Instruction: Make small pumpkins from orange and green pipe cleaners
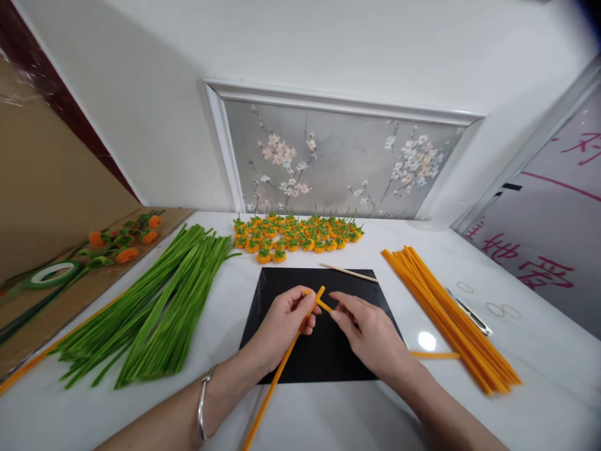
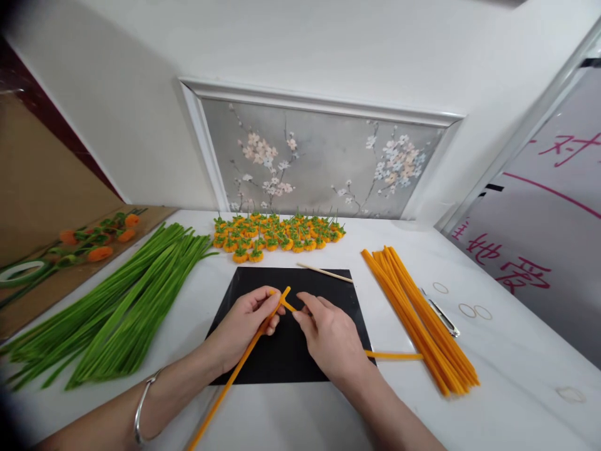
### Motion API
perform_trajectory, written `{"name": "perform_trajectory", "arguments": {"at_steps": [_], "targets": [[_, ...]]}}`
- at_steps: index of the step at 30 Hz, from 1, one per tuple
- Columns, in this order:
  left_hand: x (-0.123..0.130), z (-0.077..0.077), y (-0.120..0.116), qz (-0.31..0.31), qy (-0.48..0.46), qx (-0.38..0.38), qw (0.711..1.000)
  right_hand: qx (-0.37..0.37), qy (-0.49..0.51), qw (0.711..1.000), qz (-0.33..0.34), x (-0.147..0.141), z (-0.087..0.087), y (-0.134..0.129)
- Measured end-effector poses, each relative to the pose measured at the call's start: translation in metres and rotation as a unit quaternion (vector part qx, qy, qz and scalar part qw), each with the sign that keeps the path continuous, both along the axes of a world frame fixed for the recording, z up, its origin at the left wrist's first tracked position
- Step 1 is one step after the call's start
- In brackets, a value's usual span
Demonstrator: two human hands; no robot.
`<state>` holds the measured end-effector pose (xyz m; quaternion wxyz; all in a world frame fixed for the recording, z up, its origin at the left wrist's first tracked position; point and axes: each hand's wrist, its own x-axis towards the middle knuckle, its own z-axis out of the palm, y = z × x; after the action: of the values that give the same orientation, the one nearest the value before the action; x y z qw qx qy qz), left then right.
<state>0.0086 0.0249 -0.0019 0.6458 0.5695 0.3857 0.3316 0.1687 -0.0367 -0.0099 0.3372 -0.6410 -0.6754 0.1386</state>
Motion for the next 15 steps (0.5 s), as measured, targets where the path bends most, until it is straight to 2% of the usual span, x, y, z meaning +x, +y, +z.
{"name": "perform_trajectory", "arguments": {"at_steps": [4,7,10,15], "targets": [[0.0036,0.0021,-0.0061,-0.041,-0.029,-0.026,0.998,-0.018,0.215,0.976,0.012,-0.0072,0.0004,0.0003],[0.0036,0.0041,-0.0081,-0.05,-0.034,-0.039,0.997,-0.023,0.298,0.954,0.013,-0.0081,-0.0011,0.0009],[0.0028,0.0056,-0.0085,-0.05,-0.03,-0.04,0.998,-0.012,0.319,0.947,0.026,-0.0071,-0.0029,0.002],[0.0032,0.007,-0.0088,-0.045,-0.013,-0.039,0.998,0.013,0.28,0.959,0.043,-0.0072,-0.0035,0.0016]]}}
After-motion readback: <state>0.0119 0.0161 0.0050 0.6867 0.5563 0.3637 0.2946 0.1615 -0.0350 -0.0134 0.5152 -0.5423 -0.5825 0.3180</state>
